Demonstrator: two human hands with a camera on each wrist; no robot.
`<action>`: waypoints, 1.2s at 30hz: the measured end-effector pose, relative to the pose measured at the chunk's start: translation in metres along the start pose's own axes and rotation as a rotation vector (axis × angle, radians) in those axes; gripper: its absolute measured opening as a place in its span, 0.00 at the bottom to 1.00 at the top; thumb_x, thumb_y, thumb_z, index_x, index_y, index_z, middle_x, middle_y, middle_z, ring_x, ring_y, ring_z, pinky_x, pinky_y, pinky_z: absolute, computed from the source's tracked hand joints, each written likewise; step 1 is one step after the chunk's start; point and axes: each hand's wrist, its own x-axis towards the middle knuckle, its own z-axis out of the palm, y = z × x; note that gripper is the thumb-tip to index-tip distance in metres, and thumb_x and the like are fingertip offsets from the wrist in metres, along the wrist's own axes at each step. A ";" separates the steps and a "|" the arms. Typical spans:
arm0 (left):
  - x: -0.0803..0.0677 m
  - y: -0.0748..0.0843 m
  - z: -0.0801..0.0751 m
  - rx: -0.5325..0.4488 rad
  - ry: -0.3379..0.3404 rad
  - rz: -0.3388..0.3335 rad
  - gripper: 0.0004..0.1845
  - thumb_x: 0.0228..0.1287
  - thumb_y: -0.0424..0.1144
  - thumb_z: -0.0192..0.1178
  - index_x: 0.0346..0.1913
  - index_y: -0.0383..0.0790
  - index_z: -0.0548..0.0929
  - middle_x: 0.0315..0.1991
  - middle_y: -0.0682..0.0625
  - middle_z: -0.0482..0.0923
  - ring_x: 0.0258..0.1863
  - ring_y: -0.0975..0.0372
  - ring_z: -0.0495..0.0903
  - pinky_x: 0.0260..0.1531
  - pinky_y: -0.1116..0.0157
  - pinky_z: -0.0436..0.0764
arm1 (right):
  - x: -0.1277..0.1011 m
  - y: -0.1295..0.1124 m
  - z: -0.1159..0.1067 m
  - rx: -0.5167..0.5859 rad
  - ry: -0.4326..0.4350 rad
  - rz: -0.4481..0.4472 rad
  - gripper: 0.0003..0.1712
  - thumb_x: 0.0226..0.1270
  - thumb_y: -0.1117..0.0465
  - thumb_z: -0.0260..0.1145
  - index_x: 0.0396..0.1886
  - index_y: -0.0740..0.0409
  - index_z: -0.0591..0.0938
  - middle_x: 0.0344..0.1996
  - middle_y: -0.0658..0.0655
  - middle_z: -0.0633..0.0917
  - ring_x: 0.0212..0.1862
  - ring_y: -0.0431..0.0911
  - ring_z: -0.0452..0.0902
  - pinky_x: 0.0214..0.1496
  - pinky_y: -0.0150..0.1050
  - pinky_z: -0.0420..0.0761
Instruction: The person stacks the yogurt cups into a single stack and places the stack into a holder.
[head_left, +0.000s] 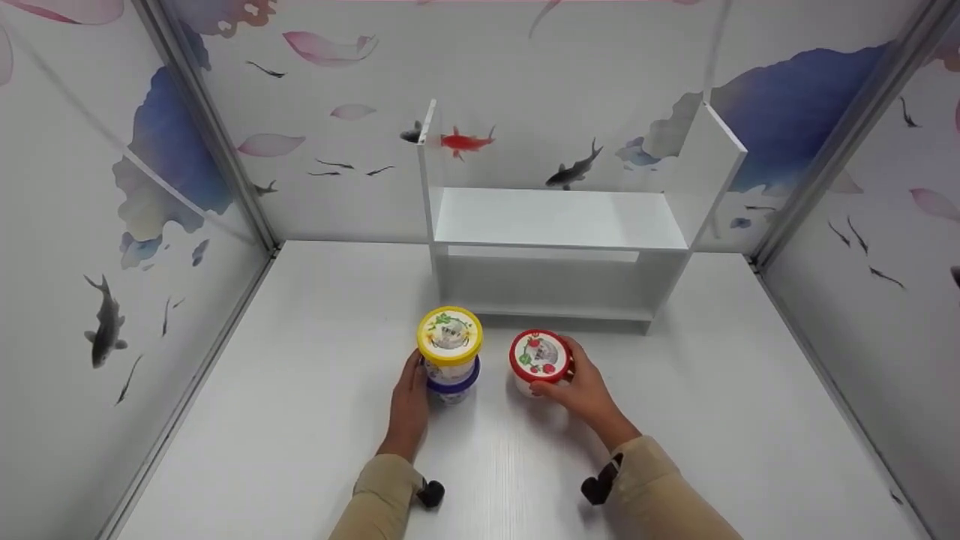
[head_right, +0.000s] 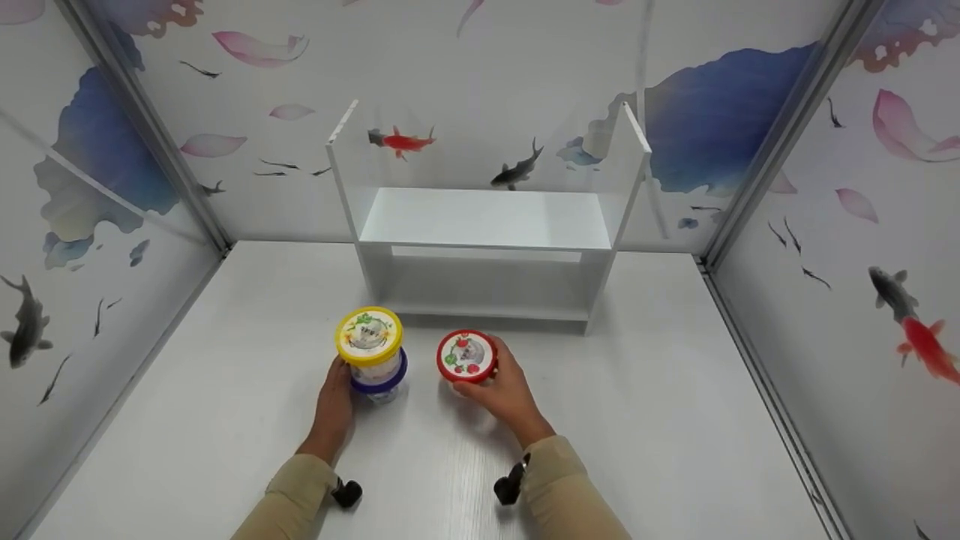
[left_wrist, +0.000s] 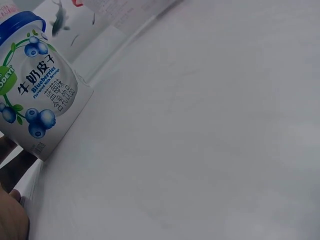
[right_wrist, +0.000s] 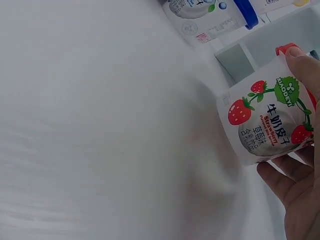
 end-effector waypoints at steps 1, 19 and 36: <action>0.000 0.000 0.000 -0.004 -0.002 -0.003 0.39 0.73 0.72 0.35 0.80 0.59 0.56 0.80 0.54 0.54 0.79 0.54 0.51 0.77 0.49 0.51 | 0.001 -0.002 -0.001 -0.007 0.003 0.000 0.61 0.48 0.54 0.85 0.78 0.54 0.59 0.67 0.58 0.73 0.66 0.55 0.72 0.67 0.51 0.76; -0.001 0.002 0.001 -0.020 0.010 0.007 0.35 0.77 0.67 0.37 0.80 0.58 0.57 0.79 0.55 0.56 0.79 0.55 0.52 0.77 0.50 0.52 | 0.011 -0.038 -0.015 -0.043 -0.026 -0.089 0.59 0.47 0.50 0.85 0.76 0.54 0.63 0.63 0.56 0.76 0.60 0.52 0.76 0.59 0.48 0.83; -0.002 0.003 0.001 -0.043 0.004 0.008 0.36 0.76 0.68 0.37 0.80 0.58 0.57 0.79 0.55 0.56 0.79 0.55 0.52 0.77 0.50 0.53 | 0.018 -0.079 -0.025 -0.062 -0.054 -0.100 0.61 0.46 0.41 0.84 0.75 0.53 0.63 0.62 0.54 0.77 0.60 0.52 0.76 0.57 0.47 0.84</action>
